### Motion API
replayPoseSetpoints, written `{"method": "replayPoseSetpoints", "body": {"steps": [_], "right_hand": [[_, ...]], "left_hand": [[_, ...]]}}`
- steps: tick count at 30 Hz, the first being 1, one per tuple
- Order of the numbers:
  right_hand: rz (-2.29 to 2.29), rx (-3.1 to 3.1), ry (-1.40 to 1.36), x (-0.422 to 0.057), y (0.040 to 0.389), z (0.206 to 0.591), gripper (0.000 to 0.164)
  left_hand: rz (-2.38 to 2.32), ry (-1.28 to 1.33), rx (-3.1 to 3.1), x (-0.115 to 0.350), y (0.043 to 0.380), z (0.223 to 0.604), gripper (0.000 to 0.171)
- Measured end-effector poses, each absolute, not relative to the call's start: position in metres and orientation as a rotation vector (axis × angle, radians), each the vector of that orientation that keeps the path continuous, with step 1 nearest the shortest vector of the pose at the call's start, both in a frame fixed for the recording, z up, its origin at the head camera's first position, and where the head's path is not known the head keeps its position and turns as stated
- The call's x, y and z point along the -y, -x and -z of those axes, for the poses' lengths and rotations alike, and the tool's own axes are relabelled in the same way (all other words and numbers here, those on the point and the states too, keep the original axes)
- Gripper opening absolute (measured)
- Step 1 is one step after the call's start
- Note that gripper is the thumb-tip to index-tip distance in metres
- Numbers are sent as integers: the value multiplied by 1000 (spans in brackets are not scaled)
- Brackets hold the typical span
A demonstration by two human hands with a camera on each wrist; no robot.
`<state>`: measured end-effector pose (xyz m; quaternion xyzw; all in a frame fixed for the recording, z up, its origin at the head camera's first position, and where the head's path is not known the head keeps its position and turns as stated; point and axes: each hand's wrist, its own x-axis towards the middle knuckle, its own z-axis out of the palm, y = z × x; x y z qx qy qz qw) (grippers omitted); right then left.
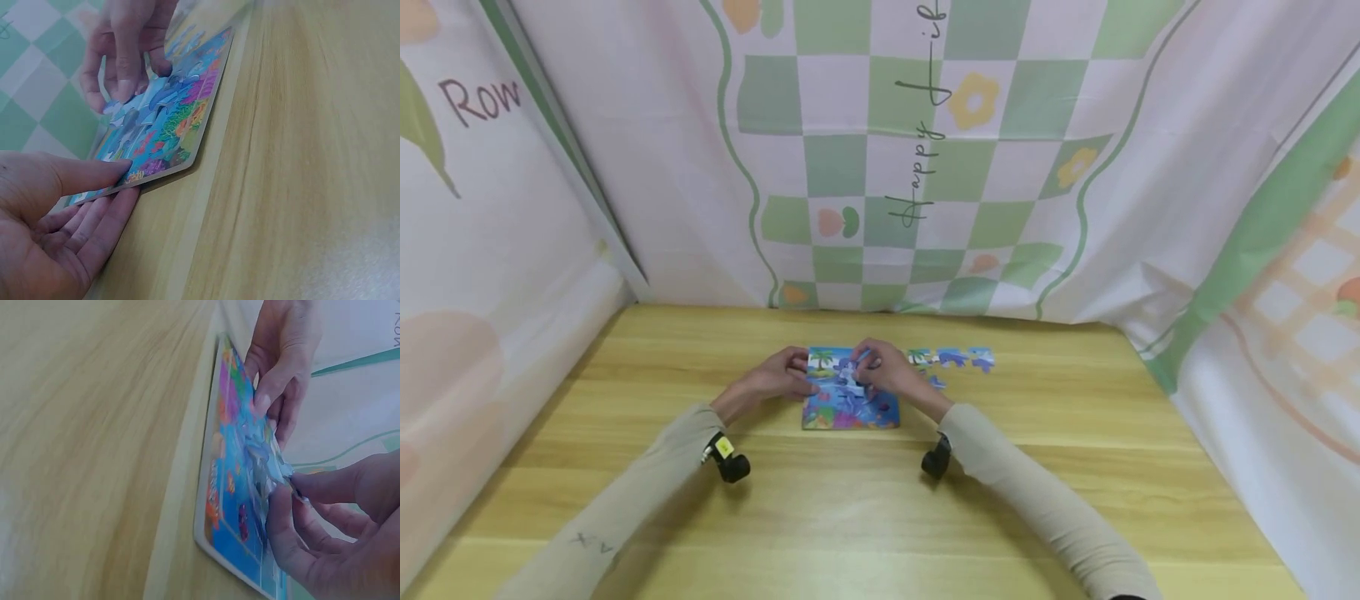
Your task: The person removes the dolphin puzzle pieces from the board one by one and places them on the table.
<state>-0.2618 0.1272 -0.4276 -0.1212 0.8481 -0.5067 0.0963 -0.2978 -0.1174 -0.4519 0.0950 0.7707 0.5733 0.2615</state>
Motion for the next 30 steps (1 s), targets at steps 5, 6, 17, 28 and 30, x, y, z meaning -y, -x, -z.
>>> {"method": "replayPoseSetpoints", "body": {"steps": [5,6,17,28,30], "right_hand": [[1695,-2341,273,-128,262,425,25],[1727,-2306,256,-129,263,424,26],[1819,-2161,160,-149,264,426,26],[1841,-2157,38,-183,259,420,31],[1847,-2167,25,-189,259,419,31]], "left_hand": [[-1559,-281,-2078,119,295,453,85],[-1560,-282,-2075,119,295,453,85],[-1595,-268,-2050,123,296,455,75],[-1674,-172,-1984,122,298,457,60],[-1674,-184,-1993,122,297,458,60]]}}
